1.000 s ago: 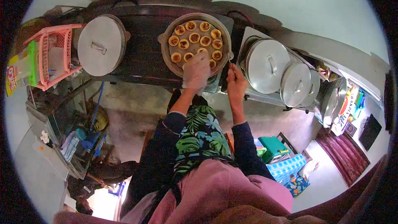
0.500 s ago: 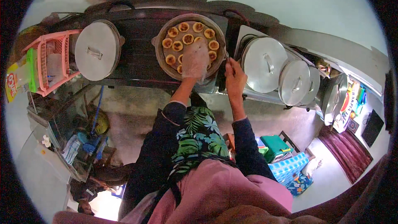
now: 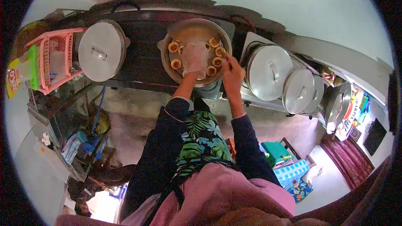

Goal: The person wears a plastic glove and uses a spoon to arrange small round pastries inside several metal steamer trays. The person then uses a spatula to transfer the cooked pastries from the steamer trays onto a paper-lined wicker basket.

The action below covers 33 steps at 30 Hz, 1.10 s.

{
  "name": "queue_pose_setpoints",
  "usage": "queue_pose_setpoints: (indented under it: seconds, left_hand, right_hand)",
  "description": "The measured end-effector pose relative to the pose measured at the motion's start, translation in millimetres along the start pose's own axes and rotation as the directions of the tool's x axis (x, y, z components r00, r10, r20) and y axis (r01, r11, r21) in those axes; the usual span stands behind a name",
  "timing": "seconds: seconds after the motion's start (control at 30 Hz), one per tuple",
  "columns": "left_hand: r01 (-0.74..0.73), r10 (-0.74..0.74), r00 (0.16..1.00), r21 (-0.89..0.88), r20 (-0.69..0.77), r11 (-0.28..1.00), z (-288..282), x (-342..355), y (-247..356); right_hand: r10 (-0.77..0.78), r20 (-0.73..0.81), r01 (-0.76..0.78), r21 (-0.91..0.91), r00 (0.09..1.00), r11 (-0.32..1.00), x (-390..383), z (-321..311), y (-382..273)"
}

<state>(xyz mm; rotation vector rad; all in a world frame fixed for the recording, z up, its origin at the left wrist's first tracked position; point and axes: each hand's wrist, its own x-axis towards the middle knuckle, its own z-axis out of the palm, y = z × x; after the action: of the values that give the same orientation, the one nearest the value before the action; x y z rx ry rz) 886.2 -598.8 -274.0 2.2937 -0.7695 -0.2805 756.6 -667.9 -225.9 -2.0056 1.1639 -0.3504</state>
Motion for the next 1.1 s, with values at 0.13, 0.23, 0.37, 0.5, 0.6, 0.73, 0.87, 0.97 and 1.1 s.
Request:
queue_pose_setpoints:
  seconds: [0.13, 0.23, 0.37, 0.5, 0.6, 0.73, 0.87, 0.97, 1.1]
  left_hand:
    - [-0.140, 0.136, 0.990, 0.163, 0.035, 0.977, 11.5, 13.0, -18.4]
    - [0.300, -0.282, 0.930, -0.046, 0.238, 0.953, 14.3, 21.9, -16.8]
    - [-0.050, 0.060, 0.995, 0.115, -0.081, 0.992, -5.8, 7.0, -28.6]
    - [0.150, -0.151, 0.987, -0.027, -0.046, 0.988, -22.4, 5.6, -17.0]
    - [0.210, -0.212, 0.977, -0.094, -0.014, 0.973, -24.3, 8.8, -22.1]
    - [-0.122, 0.125, 0.992, 0.183, -0.005, 0.976, -35.2, 4.8, -36.0]
    - [0.311, -0.333, 0.943, -0.308, -0.022, 0.899, -40.3, -3.0, -27.4]
    - [0.097, -0.104, 0.995, 0.246, 0.014, 0.964, -38.7, -10.9, -48.0]
    - [0.045, -0.042, 0.998, 0.053, -0.054, 0.998, -31.9, -15.6, -75.8]
  right_hand:
    - [-0.076, -0.041, 0.074, -0.051, 0.996, 0.996, 20.4, 29.9, -6.4]
    - [-0.075, -0.052, 0.080, 0.098, 0.996, 0.992, 4.6, 18.9, -15.5]
    - [0.053, 0.071, -0.063, 0.151, 0.996, 0.987, -7.4, 11.3, -38.4]
    - [-0.084, 0.058, 0.083, 0.021, 0.995, 0.996, 7.3, 33.1, -27.8]
    - [-0.081, 0.036, 0.080, 0.032, 0.996, 0.996, 12.4, 53.5, -38.9]
    - [0.038, 0.161, -0.069, 0.196, 0.986, 0.978, -4.8, 34.1, -54.8]
    - [-0.079, 0.126, 0.069, 0.081, 0.989, 0.994, -9.4, 39.3, -44.6]
    - [-0.075, 0.145, 0.079, -0.020, 0.987, 0.997, -2.7, 52.2, -48.8]
    - [-0.089, 0.161, 0.066, 0.142, 0.983, 0.988, -8.9, 58.7, -64.8]
